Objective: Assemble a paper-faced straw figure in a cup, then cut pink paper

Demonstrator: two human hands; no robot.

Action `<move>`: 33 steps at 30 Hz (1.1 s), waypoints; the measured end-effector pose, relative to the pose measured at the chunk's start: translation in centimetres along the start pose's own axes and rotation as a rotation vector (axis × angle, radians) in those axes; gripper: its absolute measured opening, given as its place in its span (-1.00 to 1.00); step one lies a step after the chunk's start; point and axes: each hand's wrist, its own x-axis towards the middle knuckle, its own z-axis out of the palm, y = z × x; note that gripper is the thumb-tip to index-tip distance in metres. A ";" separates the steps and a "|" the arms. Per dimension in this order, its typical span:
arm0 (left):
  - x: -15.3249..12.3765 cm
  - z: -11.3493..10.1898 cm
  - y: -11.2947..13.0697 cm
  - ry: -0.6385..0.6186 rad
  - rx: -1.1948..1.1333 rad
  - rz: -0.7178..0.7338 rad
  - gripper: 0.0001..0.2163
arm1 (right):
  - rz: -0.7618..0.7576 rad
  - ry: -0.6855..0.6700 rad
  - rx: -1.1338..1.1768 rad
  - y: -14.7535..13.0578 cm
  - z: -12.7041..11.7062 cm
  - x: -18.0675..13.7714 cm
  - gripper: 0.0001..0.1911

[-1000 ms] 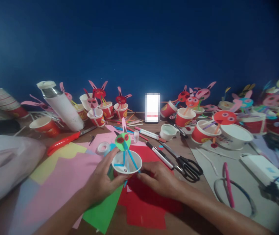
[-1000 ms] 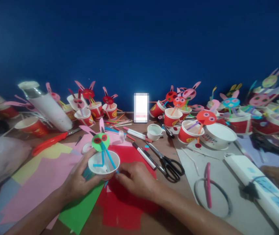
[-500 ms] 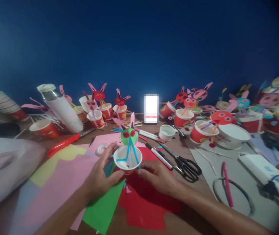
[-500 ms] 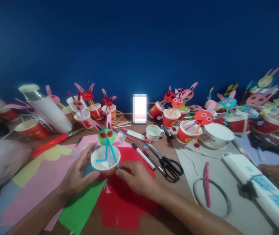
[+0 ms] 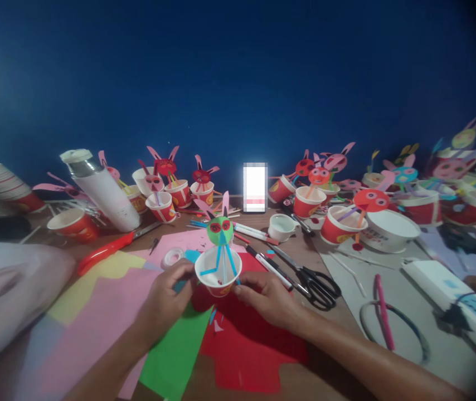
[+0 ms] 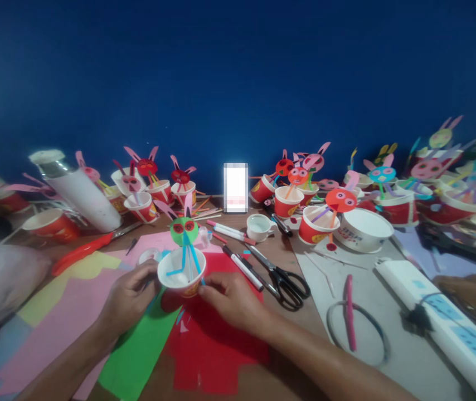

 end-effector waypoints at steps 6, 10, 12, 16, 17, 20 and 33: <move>0.2 -0.2 -0.3 -0.008 -0.019 -0.033 -0.74 | -0.007 0.023 0.040 0.1 0.0 0.1 -0.82; 0.4 -0.5 -0.1 -0.066 -0.131 -0.117 -0.71 | 0.007 0.024 0.075 0.4 0.0 0.1 -0.82; 0.4 -0.6 0.1 -0.091 -0.225 -0.180 -0.69 | 0.005 0.025 0.078 0.5 0.0 0.2 -0.82; 0.4 -0.4 0.7 -0.144 -0.399 -0.293 -0.63 | -0.002 0.023 0.071 0.7 -0.2 0.3 -0.82; 0.4 -0.4 0.7 -0.154 -0.413 -0.296 -0.62 | 0.000 0.023 0.071 0.7 -0.2 0.3 -0.82; 0.4 -0.2 0.5 -0.146 -0.381 -0.267 -0.63 | 0.018 0.028 0.072 0.8 -0.2 0.4 -0.80; 0.5 0.0 0.2 -0.117 -0.172 -0.178 -0.82 | 0.103 -0.008 0.122 1.2 0.2 0.1 -0.72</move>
